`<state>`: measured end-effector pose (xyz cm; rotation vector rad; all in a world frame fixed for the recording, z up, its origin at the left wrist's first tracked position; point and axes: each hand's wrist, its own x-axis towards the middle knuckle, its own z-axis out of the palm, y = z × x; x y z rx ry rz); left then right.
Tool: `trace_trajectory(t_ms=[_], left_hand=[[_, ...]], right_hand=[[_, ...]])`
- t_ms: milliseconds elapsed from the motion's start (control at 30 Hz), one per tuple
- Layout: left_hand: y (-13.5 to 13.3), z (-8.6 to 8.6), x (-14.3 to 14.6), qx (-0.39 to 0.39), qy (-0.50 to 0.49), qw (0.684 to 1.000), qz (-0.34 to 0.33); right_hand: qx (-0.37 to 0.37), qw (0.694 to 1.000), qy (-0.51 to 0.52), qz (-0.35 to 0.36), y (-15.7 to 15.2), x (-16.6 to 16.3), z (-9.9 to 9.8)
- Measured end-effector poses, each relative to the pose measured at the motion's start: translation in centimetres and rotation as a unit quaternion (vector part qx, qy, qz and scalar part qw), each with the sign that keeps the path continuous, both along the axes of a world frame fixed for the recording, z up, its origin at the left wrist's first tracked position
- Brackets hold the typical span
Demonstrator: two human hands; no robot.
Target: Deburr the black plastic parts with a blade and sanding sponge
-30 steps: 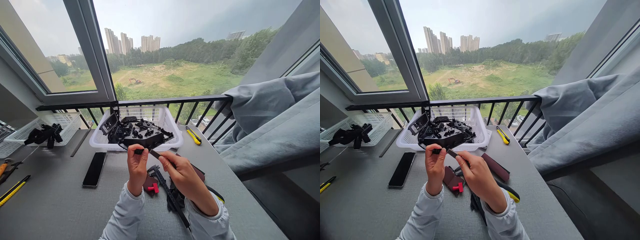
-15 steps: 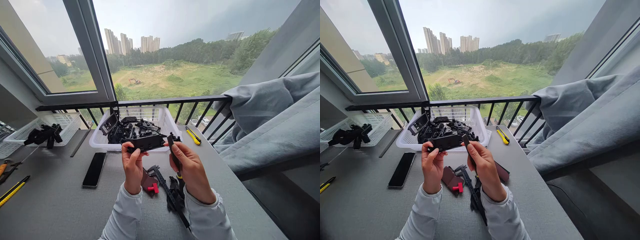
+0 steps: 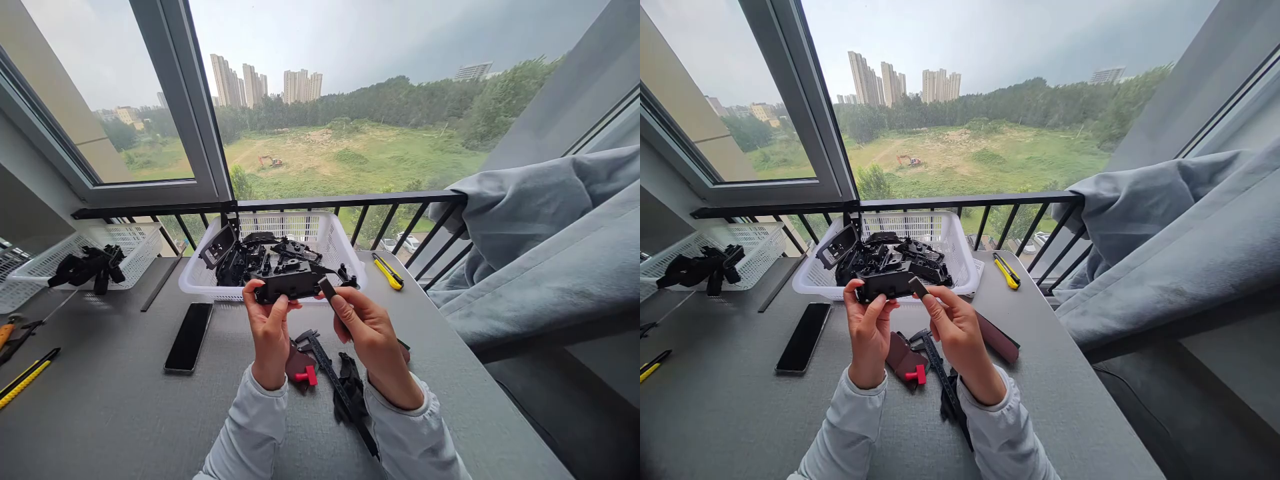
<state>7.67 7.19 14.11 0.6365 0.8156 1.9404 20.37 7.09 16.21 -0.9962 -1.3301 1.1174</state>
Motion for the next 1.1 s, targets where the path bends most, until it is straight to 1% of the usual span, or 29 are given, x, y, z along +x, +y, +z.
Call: trace_trajectory(t_ms=[167, 267, 367, 433, 533, 600, 667, 833, 933, 1033, 1100], left_hand=[[0.1, -0.5, -0.1, 0.037, 0.008, 0.999, 0.003], [0.2, -0.8, -0.1, 0.073, 0.022, 0.997, 0.031], [0.2, -1.3, -0.1, 0.109, 0.056, 0.99, 0.069], [0.1, -1.6, -0.2, 0.126, 0.085, 0.985, 0.086], [-0.1, -2.1, -0.2, 0.139, 0.129, 0.977, 0.094], [-0.3, -2.4, -0.2, 0.148, 0.149, 0.973, 0.091], [-0.5, -2.6, -0.2, 0.159, 0.162, 0.97, 0.082], [-0.6, -3.0, -0.3, 0.155, 0.184, 0.968, 0.07], [-0.7, -3.0, -0.3, 0.142, 0.186, 0.97, 0.071], [-0.8, -2.6, -0.2, 0.127, 0.172, 0.974, 0.069], [-0.8, -2.2, -0.2, 0.115, 0.156, 0.979, 0.067]], right_hand=[[-0.001, 1.0, 0.003, -0.011, 0.2, 0.0, 0.0], [0.004, 1.0, -0.002, -0.01, 0.2, 0.1, -0.2], [0.016, 1.0, -0.013, 0.011, 0.0, 0.4, -0.2], [0.035, 0.996, -0.063, 0.043, -0.3, 0.7, -0.1], [0.071, 0.979, -0.167, 0.089, -0.8, 0.7, 0.2], [0.082, 0.971, -0.202, 0.099, -1.0, 0.6, 0.4], [0.085, 0.967, -0.222, 0.092, -1.0, 0.4, 0.4], [0.092, 0.955, -0.274, 0.061, -1.1, 0.1, 0.4], [0.089, 0.952, -0.285, 0.066, -1.3, 0.2, 0.5], [0.088, 0.957, -0.266, 0.072, -1.4, 0.5, 0.7], [0.08, 0.969, -0.227, 0.054, -1.3, 0.7, 0.5]])
